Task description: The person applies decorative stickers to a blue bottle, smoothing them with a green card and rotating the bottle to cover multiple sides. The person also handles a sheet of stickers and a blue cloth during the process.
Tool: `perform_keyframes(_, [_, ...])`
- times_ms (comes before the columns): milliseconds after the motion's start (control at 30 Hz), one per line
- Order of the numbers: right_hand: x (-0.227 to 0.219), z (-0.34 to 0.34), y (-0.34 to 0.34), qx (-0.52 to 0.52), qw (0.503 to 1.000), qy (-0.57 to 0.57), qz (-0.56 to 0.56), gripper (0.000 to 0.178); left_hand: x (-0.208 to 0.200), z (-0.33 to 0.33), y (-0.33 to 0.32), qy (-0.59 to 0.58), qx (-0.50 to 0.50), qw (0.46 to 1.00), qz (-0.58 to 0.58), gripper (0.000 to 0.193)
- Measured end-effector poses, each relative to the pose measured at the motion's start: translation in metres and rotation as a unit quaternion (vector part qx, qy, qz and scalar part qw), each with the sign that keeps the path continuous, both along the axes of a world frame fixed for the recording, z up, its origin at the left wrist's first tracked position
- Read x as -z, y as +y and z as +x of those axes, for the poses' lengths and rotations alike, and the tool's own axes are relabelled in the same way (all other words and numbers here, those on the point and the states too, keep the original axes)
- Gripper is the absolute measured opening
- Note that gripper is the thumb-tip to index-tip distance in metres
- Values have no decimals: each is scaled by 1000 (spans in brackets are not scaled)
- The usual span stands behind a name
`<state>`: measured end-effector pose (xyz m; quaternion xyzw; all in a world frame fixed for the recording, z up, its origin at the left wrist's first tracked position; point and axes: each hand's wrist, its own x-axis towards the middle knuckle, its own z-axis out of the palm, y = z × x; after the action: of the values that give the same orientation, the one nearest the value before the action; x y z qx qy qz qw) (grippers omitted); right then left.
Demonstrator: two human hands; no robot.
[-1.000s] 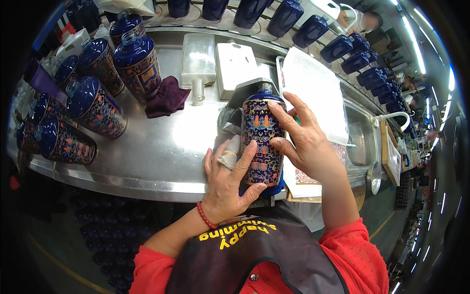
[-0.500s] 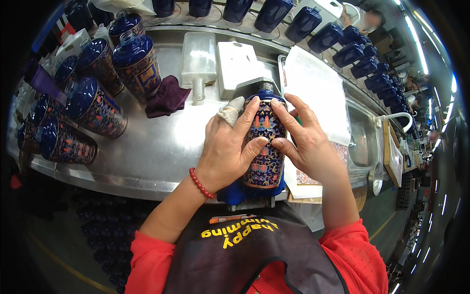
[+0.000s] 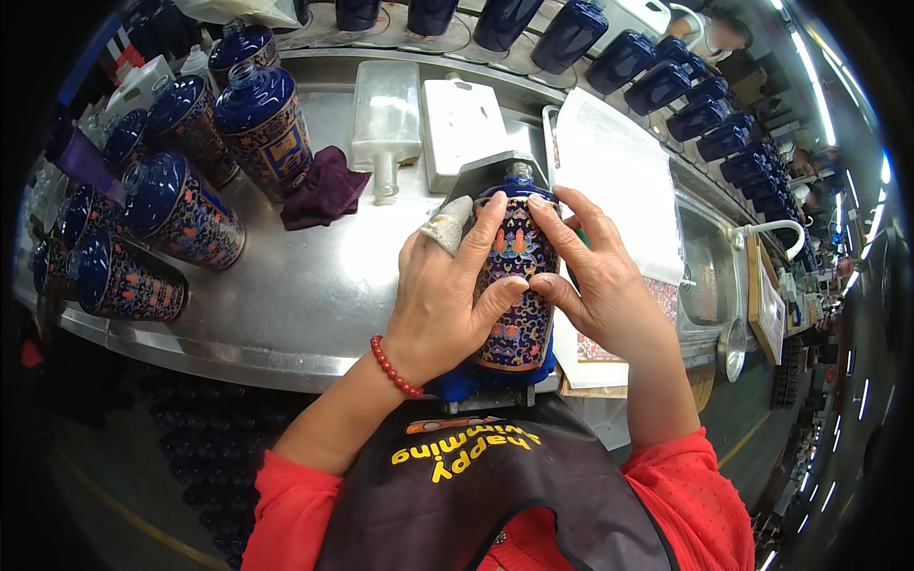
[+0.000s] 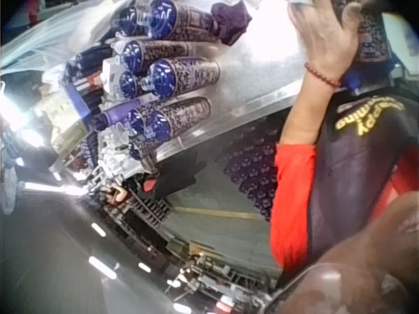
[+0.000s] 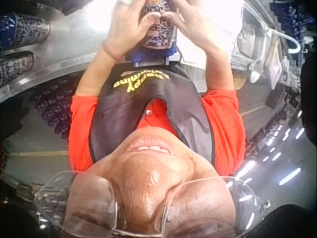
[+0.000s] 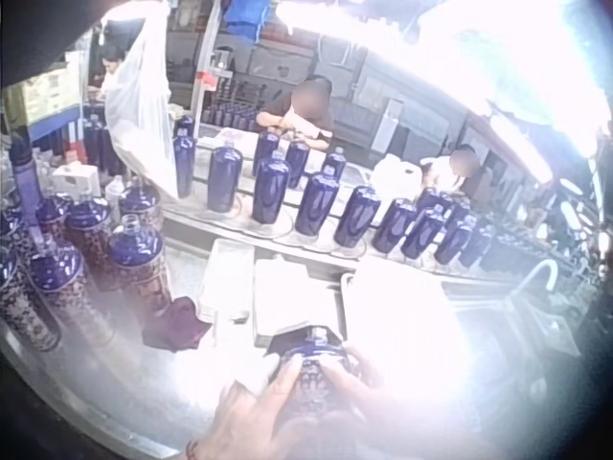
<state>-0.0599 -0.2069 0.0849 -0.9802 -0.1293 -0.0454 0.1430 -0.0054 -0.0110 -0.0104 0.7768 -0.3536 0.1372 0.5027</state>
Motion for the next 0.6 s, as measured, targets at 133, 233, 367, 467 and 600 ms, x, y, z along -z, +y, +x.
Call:
perform_keyframes(133, [1,0,0,0,1000,0,11,65,-2,-1,0,-15,-8,1000,16,75])
perform_keyframes(233, [2,-1,-1,-3,1000,-2,15,65,-5,-2,0,-18,-15,999,41,74])
perform_keyframes(367, [2,-1,-1,-1,1000,0,14,66,-6,-2,-4,-14,-18,999,27,74])
perform_keyframes(467, [2,-1,-1,-3,1000,-2,12,66,-6,-3,-5,-8,-22,1000,7,75])
perform_keyframes(600, [2,-1,-2,-4,1000,2,14,67,-7,-4,-1,-22,-33,999,29,75])
